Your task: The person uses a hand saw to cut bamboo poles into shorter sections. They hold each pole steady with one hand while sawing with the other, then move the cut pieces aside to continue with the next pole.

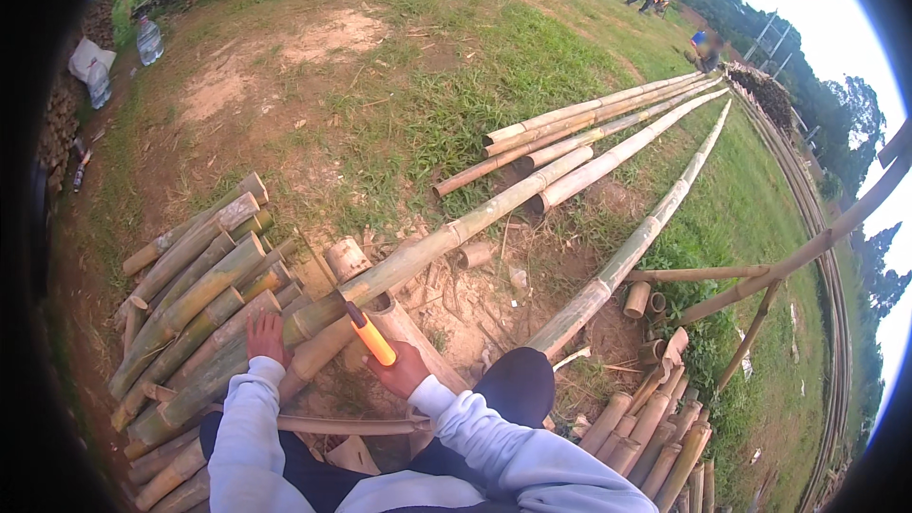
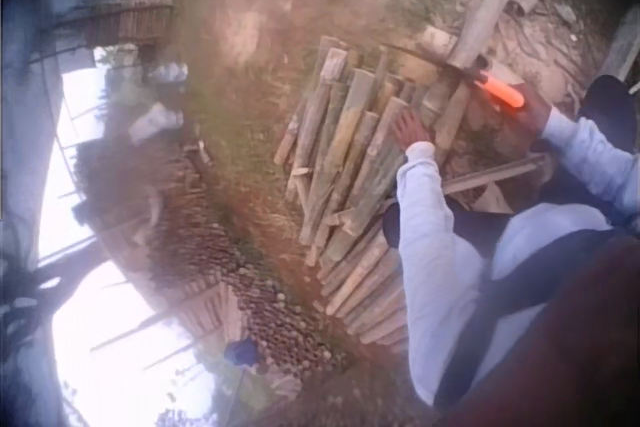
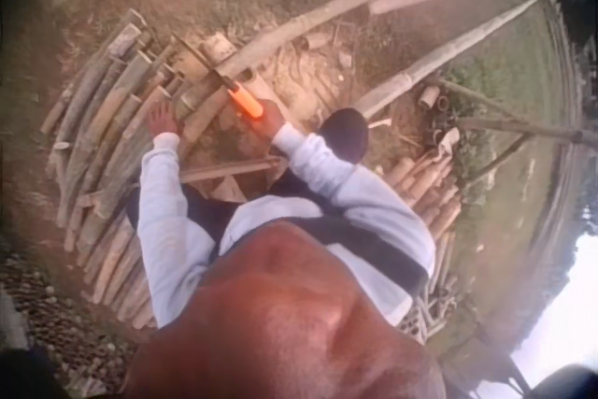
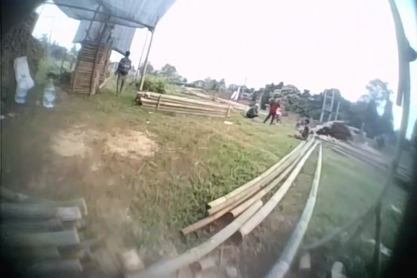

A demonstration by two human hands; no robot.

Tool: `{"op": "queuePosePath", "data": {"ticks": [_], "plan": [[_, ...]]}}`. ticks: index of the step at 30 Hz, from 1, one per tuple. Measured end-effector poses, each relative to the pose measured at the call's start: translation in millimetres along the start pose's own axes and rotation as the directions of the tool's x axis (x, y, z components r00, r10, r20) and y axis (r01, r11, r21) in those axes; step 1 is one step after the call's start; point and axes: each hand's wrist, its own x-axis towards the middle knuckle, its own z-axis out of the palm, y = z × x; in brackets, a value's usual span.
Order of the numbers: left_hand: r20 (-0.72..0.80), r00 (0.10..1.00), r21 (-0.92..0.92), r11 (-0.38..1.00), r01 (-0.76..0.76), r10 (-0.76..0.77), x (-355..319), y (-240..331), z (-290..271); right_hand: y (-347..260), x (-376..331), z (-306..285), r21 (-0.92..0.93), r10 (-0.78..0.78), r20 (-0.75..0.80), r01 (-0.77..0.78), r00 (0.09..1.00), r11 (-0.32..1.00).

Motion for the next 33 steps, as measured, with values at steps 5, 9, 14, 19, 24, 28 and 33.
{"op": "queuePosePath", "data": {"ticks": [5, 9, 14, 19, 24, 28, 33], "plan": [[0.019, 0.999, -0.111, 0.993, -0.037, 0.04, 7, -6, -15, 42, -61, -6, 0.124, -0.027, -0.062, 0.035, 0.998, 0.992], [0.004, 0.999, -0.145, 0.989, -0.042, 0.043, 11, -4, -1, 5, -131, -39, 0.071, 0.017, -0.027, -0.015, 0.999, 0.997], [-0.01, 1.0, -0.149, 0.989, 0.006, -0.007, -4, -13, -14, -34, -166, -81, -0.069, 0.121, 0.069, -0.116, 0.99, 0.991], [0.114, 0.993, -0.115, 0.993, 0.028, -0.015, 2, -3, -23, -23, -153, -66, -0.068, -0.023, -0.039, 0.02, 0.999, 0.997], [0.117, 0.993, -0.093, 0.996, -0.017, 0.028, 11, 3, -30, 54, -19, 12, 0.086, -0.047, -0.077, 0.053, 0.996, 0.995], [0.105, 0.994, -0.074, 0.997, 0.01, -0.003, 1, -2, -23, 59, -16, 11, 0.187, 0.029, 0.009, -0.03, 1.0, 0.982], [0.054, 0.999, -0.025, 1.0, -0.001, 0.003, 9, 1, -15, 24, -3, 14, 0.14, -0.05, -0.068, 0.059, 0.996, 0.988]]}}
